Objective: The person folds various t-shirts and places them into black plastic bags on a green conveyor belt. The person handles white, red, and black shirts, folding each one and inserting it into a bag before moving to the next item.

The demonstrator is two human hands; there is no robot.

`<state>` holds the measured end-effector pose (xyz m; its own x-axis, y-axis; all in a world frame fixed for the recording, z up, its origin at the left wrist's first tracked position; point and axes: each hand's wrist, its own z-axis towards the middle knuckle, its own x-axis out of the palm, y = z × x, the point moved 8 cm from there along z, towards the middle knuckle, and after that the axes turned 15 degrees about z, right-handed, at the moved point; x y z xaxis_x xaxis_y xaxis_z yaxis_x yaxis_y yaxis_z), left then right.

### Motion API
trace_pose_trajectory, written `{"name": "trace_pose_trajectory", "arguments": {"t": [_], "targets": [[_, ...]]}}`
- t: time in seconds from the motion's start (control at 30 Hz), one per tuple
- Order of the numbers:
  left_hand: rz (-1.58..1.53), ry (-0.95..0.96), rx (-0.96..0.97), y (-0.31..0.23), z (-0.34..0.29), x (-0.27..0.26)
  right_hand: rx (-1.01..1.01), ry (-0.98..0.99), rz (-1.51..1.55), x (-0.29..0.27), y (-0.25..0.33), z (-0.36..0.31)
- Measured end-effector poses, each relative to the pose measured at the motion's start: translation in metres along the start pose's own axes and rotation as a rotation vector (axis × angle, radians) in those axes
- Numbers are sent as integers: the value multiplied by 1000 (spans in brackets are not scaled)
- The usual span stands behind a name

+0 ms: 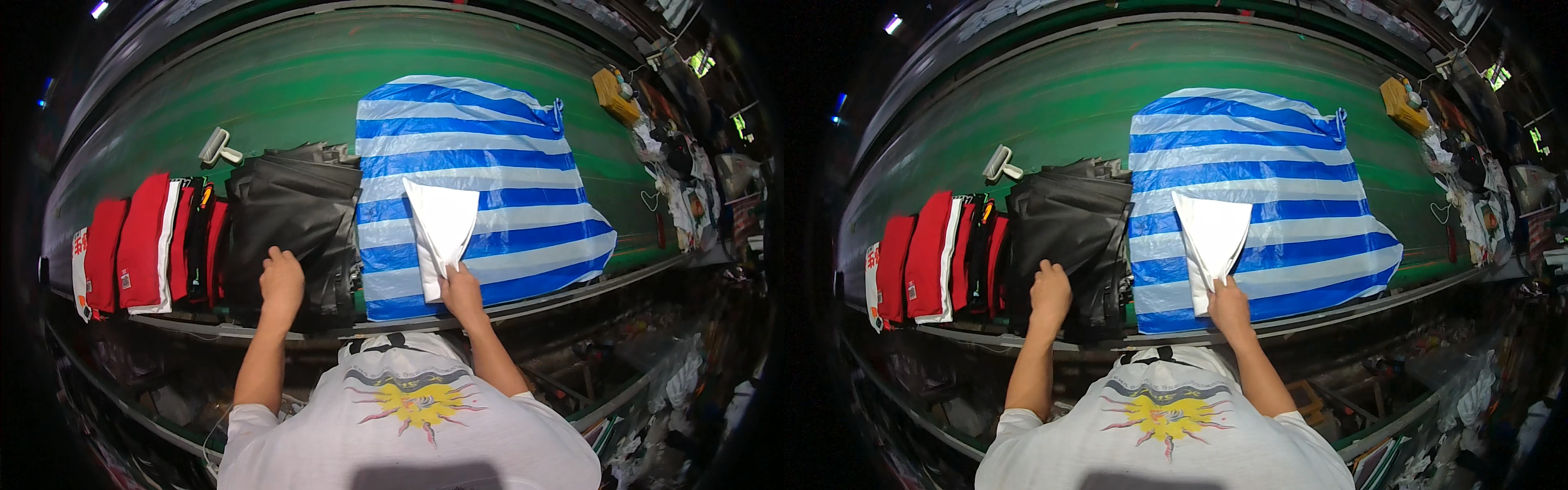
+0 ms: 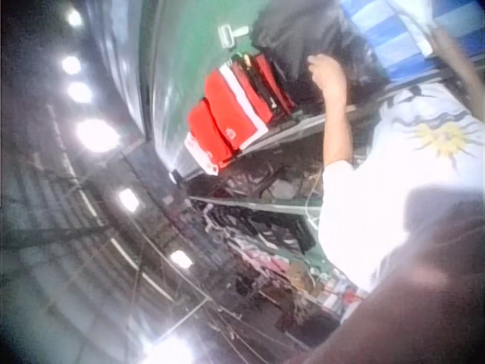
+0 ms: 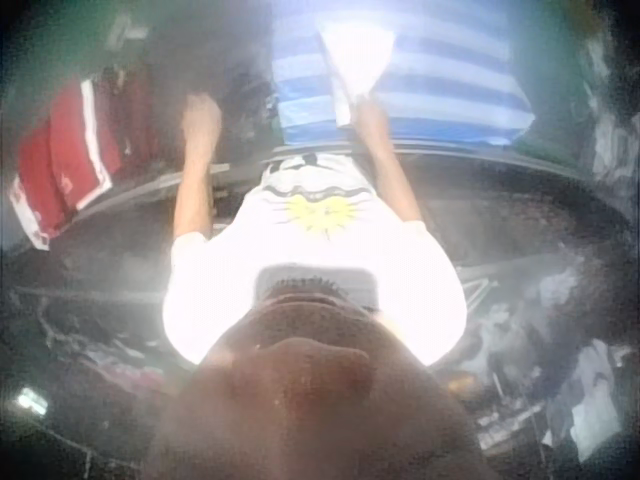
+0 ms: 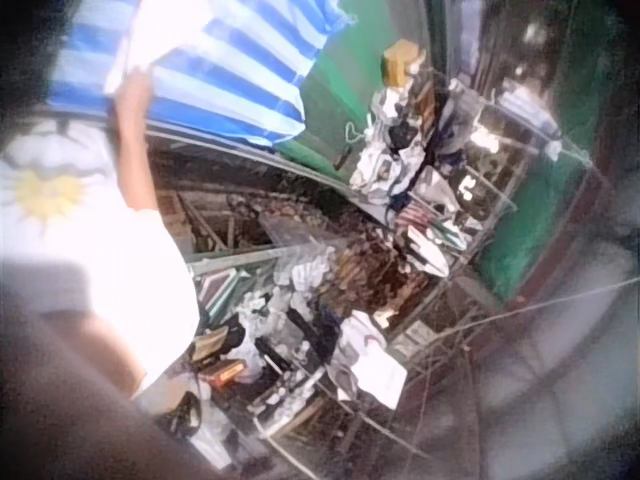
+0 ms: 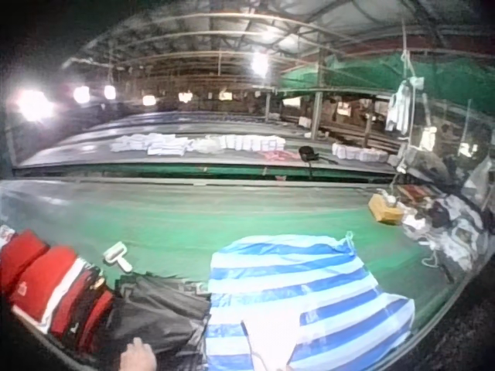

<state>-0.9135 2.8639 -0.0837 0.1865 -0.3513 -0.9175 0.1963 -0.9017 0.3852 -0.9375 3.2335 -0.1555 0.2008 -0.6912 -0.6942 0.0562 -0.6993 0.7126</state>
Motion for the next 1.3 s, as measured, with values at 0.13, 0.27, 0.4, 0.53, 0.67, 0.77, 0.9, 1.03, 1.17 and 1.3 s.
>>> {"name": "trace_pose_trajectory", "arguments": {"t": [0.13,0.27,0.4,0.53,0.67,0.77,0.9,1.03,1.17,1.3], "targets": [[64,-41,-24,2,8,-18,-78,16,121,-13,-2,4],[7,2,-75,-11,21,-20,-106,79,266,-38,-8,6],[-145,116,-118,-28,20,-24,-167,140,331,-65,-16,11],[-455,36,-337,-26,25,-35,-213,196,265,-80,-18,22],[-495,-100,-366,-41,20,-63,-205,206,200,-78,-10,33],[-544,-91,-303,-49,23,-59,-243,153,203,-79,9,32],[-615,-102,-195,-74,24,-60,-207,130,244,-65,9,26],[-700,-114,-19,-114,30,-64,-174,106,307,-65,8,18],[-760,-152,106,-152,41,-87,-122,53,319,-82,2,16],[-823,-184,215,-206,61,-98,-82,-113,310,-117,-11,9]]}}
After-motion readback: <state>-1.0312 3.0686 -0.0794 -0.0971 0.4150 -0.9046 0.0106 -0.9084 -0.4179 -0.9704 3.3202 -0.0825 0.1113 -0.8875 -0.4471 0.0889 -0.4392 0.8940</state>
